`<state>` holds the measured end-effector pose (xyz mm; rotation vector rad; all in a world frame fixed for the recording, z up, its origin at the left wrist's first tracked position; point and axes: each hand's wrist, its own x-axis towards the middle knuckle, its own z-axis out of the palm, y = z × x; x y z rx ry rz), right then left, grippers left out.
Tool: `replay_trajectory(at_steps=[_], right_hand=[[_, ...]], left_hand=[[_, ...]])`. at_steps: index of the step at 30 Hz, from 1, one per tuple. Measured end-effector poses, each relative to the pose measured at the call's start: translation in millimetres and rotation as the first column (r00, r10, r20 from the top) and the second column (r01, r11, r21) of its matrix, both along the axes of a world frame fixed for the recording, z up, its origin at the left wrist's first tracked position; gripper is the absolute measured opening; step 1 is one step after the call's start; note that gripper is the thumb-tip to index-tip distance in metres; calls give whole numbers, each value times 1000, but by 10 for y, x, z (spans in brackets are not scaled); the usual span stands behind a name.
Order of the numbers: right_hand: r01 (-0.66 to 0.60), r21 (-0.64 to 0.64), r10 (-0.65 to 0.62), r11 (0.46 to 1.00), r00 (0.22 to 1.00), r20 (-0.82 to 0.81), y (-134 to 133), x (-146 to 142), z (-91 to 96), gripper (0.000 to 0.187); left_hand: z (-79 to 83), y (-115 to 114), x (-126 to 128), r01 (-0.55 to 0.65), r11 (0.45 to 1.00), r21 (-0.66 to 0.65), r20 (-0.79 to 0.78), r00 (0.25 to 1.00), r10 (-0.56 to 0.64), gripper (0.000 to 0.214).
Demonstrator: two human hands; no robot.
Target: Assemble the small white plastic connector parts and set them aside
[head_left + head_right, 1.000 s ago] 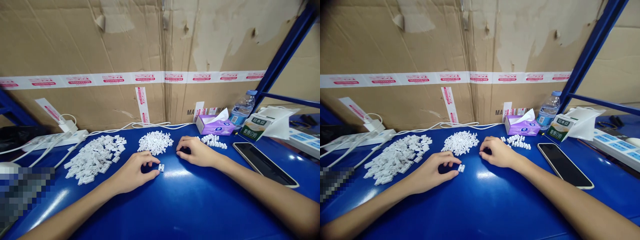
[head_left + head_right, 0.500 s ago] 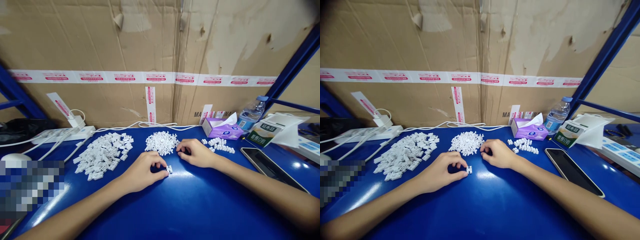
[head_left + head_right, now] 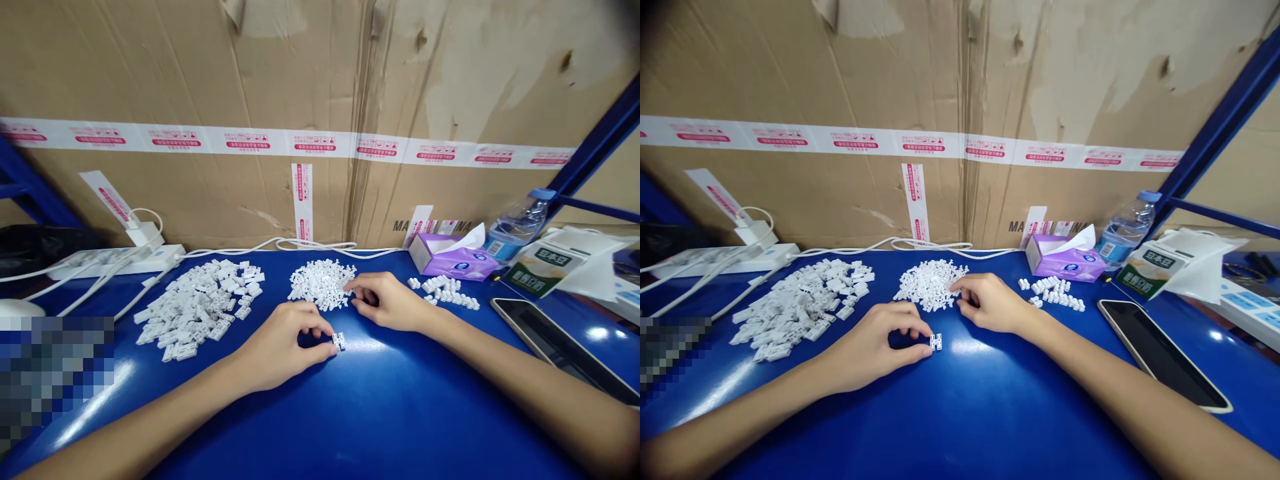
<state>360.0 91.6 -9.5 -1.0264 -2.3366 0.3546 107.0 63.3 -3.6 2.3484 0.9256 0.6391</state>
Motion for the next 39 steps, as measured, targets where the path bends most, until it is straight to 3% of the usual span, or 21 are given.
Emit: replay_trajectory(at_steps=[9,14,18,32,39], right_hand=[[-23,28,23,999,1000,6,-15,37,-59,11],[-25,48,24,999,1000,17,-55,24,-21,11],[-57,54,55,997,998,40,-85,3,-7,27],[-106,30,101,994,985,139,-183,-25,92,10],[29,-33,-19,999,960,278,-378,-78,230,10]], left_hand=[[1,2,7,-17,1000,-24,-2,1000,17,8],[4,-6,14,-19,1000,-25,-1,1000,19,7],[15,-10,12,-17,1000,-19,-2,1000,17,7],[-10,-11,7,-20,1000,6,-2,1000,20,6],[-24,-19,2,2,997,81,-17,1000,-1,8]])
